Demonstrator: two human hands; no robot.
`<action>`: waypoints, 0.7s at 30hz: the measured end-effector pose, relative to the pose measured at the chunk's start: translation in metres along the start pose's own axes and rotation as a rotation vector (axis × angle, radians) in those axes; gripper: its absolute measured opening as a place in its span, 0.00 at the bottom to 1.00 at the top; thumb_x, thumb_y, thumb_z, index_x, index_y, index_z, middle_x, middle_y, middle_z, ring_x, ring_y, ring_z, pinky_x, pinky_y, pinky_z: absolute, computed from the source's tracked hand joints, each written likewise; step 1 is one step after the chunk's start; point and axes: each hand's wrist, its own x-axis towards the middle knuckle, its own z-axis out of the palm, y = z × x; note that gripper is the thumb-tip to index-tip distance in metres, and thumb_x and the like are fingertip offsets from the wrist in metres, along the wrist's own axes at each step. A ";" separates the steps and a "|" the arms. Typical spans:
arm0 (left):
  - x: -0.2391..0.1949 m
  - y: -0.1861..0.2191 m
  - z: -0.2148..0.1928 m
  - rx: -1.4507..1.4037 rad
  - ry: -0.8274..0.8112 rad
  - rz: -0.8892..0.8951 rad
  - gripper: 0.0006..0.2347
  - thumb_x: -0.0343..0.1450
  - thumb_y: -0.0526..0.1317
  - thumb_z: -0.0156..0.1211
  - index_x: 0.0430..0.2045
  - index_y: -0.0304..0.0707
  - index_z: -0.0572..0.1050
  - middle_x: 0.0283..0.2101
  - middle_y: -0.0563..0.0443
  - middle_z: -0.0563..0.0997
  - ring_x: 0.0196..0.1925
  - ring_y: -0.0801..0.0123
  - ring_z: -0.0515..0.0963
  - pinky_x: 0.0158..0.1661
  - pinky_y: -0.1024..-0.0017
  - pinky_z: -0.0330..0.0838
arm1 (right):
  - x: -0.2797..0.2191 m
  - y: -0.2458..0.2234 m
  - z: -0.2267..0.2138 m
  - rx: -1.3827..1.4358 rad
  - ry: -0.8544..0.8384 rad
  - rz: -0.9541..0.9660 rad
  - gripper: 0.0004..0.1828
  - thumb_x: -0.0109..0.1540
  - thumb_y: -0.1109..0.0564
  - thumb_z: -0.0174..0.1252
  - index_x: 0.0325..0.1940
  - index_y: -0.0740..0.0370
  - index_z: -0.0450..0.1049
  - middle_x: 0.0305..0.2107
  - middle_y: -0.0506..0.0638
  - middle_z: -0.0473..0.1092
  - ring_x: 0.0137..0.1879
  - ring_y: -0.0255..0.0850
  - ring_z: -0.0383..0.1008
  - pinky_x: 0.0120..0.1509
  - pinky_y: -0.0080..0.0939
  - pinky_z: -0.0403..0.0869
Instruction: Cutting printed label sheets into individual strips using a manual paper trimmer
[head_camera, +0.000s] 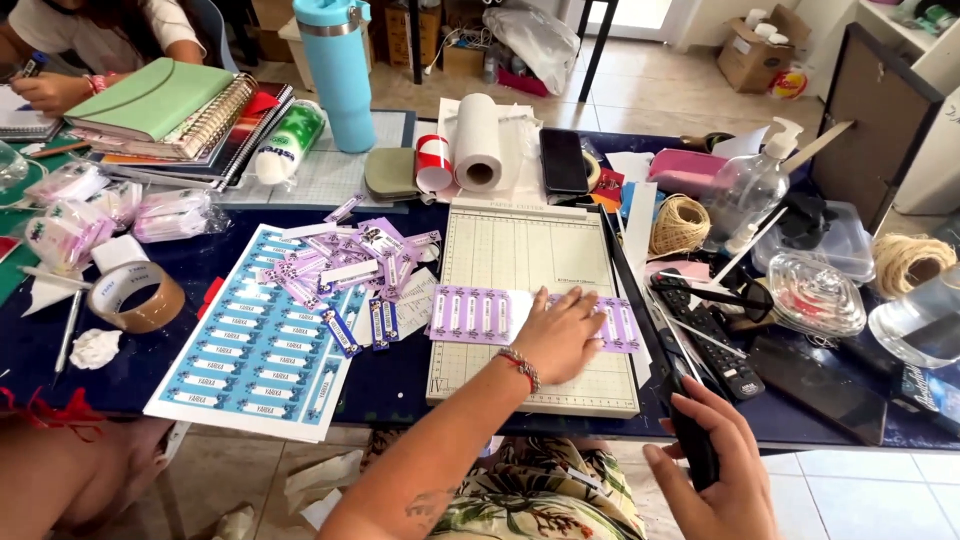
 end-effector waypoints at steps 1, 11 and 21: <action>-0.001 0.004 -0.004 -0.014 -0.023 -0.027 0.22 0.78 0.47 0.36 0.69 0.46 0.58 0.77 0.47 0.48 0.79 0.57 0.42 0.72 0.41 0.29 | 0.000 -0.002 0.004 -0.036 0.062 -0.017 0.27 0.53 0.61 0.65 0.58 0.62 0.75 0.65 0.53 0.70 0.49 0.41 0.82 0.52 0.39 0.81; 0.009 -0.007 0.019 0.034 0.186 0.039 0.22 0.76 0.46 0.35 0.66 0.45 0.64 0.74 0.47 0.57 0.78 0.57 0.51 0.71 0.41 0.37 | -0.007 0.004 0.021 -0.208 0.234 -0.273 0.14 0.61 0.61 0.59 0.51 0.65 0.77 0.58 0.58 0.75 0.60 0.44 0.78 0.64 0.40 0.76; 0.011 -0.007 0.020 -0.018 0.190 0.047 0.21 0.76 0.47 0.38 0.65 0.46 0.66 0.74 0.46 0.58 0.77 0.55 0.52 0.72 0.41 0.36 | -0.015 0.011 0.028 -0.140 0.243 -0.159 0.13 0.62 0.65 0.56 0.50 0.66 0.78 0.59 0.56 0.75 0.48 0.40 0.84 0.54 0.35 0.79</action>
